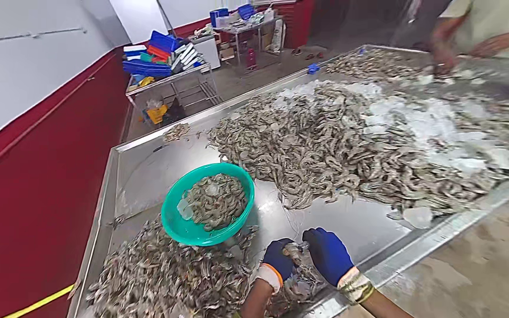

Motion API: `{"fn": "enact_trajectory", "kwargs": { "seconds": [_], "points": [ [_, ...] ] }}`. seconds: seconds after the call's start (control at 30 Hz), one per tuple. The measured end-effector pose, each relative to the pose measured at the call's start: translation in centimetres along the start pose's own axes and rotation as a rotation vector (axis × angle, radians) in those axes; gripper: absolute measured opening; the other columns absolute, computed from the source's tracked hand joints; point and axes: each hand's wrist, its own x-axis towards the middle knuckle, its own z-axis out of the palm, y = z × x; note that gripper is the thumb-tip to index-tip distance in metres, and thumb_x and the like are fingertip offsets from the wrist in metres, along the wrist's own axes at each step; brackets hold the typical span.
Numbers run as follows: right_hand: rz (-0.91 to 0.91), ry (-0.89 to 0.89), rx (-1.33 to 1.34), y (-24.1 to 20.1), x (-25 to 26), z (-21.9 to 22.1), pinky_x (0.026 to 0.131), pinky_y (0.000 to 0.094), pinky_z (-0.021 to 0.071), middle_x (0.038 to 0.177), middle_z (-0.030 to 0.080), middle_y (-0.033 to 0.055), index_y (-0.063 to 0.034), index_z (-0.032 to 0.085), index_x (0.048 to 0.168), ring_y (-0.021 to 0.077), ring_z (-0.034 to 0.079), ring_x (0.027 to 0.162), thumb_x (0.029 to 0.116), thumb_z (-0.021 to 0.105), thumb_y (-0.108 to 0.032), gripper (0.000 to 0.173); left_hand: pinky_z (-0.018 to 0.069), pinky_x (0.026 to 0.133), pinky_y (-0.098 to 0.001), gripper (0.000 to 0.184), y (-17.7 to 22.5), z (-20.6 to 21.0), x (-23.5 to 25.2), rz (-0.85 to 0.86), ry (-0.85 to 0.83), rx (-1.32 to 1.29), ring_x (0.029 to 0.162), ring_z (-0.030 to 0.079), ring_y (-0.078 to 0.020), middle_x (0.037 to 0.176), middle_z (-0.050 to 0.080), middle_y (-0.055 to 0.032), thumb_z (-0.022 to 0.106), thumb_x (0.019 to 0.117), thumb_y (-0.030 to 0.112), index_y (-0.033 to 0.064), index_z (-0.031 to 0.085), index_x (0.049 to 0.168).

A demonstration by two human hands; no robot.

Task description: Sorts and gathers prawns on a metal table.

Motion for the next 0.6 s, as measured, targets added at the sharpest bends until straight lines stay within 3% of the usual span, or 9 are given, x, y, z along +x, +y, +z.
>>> {"fn": "enact_trajectory", "kwargs": {
  "seconds": [0.1,0.2,0.3,0.33,0.4,0.43,0.5,0.53,0.6],
  "points": [
    [0.162,0.135,0.324,4.1,1.0,0.8,0.09,0.0633,0.0506,0.105,0.07,0.0259,0.0029,0.07,0.105,0.0438,0.067,0.104,0.0979,0.054,-0.005,0.019,0.0556,0.084,-0.0392,0.046,-0.4,-1.4,-0.8,0.003,0.03,-0.141,0.093,0.065,-0.0214,0.112,0.068,-0.0192,0.059,0.0847,-0.016,-0.0036,0.062,0.129],
    [0.203,-0.165,0.212,4.3,0.0,3.3,0.097,0.0643,0.0516,0.128,0.064,0.0262,-0.0032,0.067,0.127,0.0455,0.062,0.12,0.0963,0.063,-0.022,0.036,0.0529,0.064,-0.0242,0.039,-1.7,-2.6,-1.7,0.033,0.028,-0.331,0.072,0.059,-0.0052,0.092,0.065,-0.005,0.053,0.0891,-0.012,-0.0031,0.06,0.126],
    [-0.032,-0.453,0.251,2.0,-1.2,2.9,0.101,0.0597,0.0505,0.127,0.066,0.0252,-0.0036,0.066,0.132,0.0417,0.064,0.119,0.1016,0.062,-0.026,0.038,0.0549,0.064,-0.0232,0.029,-2.2,-3.9,-2.0,0.059,0.099,-0.447,0.069,0.06,-0.0045,0.086,0.065,-0.0017,0.056,0.0977,0.002,-0.0031,0.059,0.126],
    [-0.07,-0.466,0.291,2.0,-0.5,2.0,0.104,0.0588,0.0493,0.127,0.067,0.0241,-0.0044,0.067,0.132,0.0399,0.064,0.12,0.1043,0.058,-0.023,0.035,0.0553,0.066,-0.0251,0.026,-2.1,-4.7,-2.1,0.073,0.155,-0.522,0.069,0.06,-0.0067,0.085,0.065,-0.0024,0.054,0.1005,0.005,-0.004,0.06,0.124],
    [-0.021,-0.308,0.238,2.9,3.0,-0.3,0.103,0.0607,0.0499,0.127,0.068,0.0225,-0.0074,0.07,0.13,0.0403,0.065,0.12,0.104,0.053,-0.014,0.032,0.0516,0.054,-0.0173,0.028,-1.5,-6.5,-1.3,0.172,0.269,-0.921,0.06,0.058,-0.0007,0.076,0.063,0.0054,0.034,0.1071,0.011,0.0043,0.06,0.114],
    [0.03,-0.217,0.155,3.9,5.8,-1.5,0.101,0.0621,0.0508,0.127,0.068,0.0216,-0.0096,0.071,0.128,0.0411,0.065,0.12,0.1025,0.052,-0.01,0.032,0.0523,0.052,-0.0153,0.037,-0.7,-7.6,-0.7,0.197,0.346,-1.221,0.063,0.063,0.0001,0.081,0.067,0.0048,0.025,0.1108,0.02,0.0082,0.059,0.111],
    [0.033,-0.081,0.0,6.6,11.2,-2.6,0.105,0.0617,0.0487,0.134,0.066,0.0186,-0.0127,0.071,0.128,0.0413,0.061,0.126,0.101,0.052,-0.005,0.034,0.0613,0.077,-0.0252,0.06,-0.2,-9.7,0.2,0.292,0.392,-1.775,0.105,0.071,-0.0156,0.126,0.067,-0.01,0.017,0.1095,0.049,0.0058,0.05,0.135],
    [-0.012,-0.039,-0.034,8.0,13.2,-2.2,0.107,0.061,0.0463,0.137,0.065,0.018,-0.0133,0.072,0.128,0.0417,0.059,0.129,0.0996,0.056,-0.005,0.034,0.0597,0.086,-0.0266,0.076,-0.1,-10.2,0.4,0.315,0.362,-1.921,0.119,0.067,-0.0184,0.145,0.058,-0.0105,0.012,0.1049,0.062,0.0064,0.042,0.147],
    [-0.022,-0.019,-0.045,9.2,15.0,-0.6,0.107,0.0634,0.0459,0.139,0.062,0.0201,-0.0143,0.072,0.128,0.0448,0.055,0.132,0.0978,0.062,-0.01,0.032,0.0487,0.102,-0.0226,0.095,-0.2,-9.7,0.6,0.36,0.244,-1.911,0.138,0.051,-0.0123,0.165,0.035,-0.0022,-0.003,0.0953,0.075,0.0117,0.027,0.161]
  ]
}}
